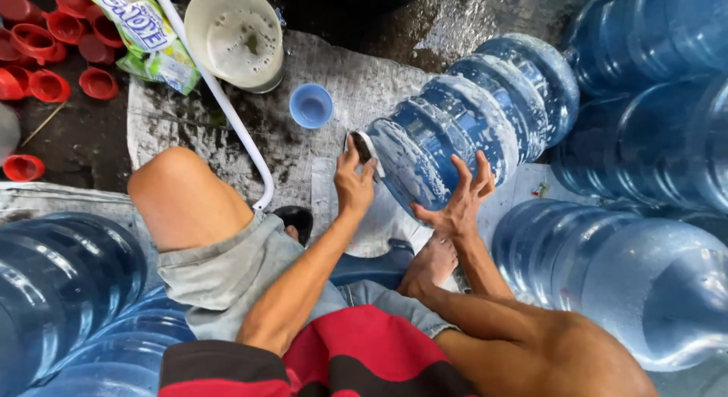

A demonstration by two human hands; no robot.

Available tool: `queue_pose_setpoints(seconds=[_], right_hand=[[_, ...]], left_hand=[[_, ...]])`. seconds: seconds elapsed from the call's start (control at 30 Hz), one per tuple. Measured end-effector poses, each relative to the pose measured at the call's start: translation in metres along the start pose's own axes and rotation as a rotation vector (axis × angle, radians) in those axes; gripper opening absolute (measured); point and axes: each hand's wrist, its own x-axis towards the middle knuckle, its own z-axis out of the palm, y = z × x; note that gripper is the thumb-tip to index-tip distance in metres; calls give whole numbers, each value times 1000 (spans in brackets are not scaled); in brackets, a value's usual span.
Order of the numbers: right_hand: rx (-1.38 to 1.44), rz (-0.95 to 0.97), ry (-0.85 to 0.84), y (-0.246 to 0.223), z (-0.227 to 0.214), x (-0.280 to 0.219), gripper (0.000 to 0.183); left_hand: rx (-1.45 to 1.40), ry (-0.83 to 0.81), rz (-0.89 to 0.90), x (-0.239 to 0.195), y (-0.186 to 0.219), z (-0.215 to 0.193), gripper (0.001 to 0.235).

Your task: Scrubbing the outside of a large plastic water jug with a sponge and soap, then rinsing it and cleaning the inside with a brush.

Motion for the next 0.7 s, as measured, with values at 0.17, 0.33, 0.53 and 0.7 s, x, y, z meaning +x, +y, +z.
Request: queue_pose_setpoints(seconds=[0.17,0.33,0.53,0.7], right_hand=[[17,19,30,18,5,-1,114],[24,4,50,17,3,4,112],[-2,-9,63,19,6,-4,113],[-1,-37,116,31,5,-32,114]], left_hand=[[-66,-114,24,-32,96,-9,64],[-70,-47,50,7,58,2,66],[148,-297,284,9,56,-13,55],[335,-239,437,21,48,10,41]])
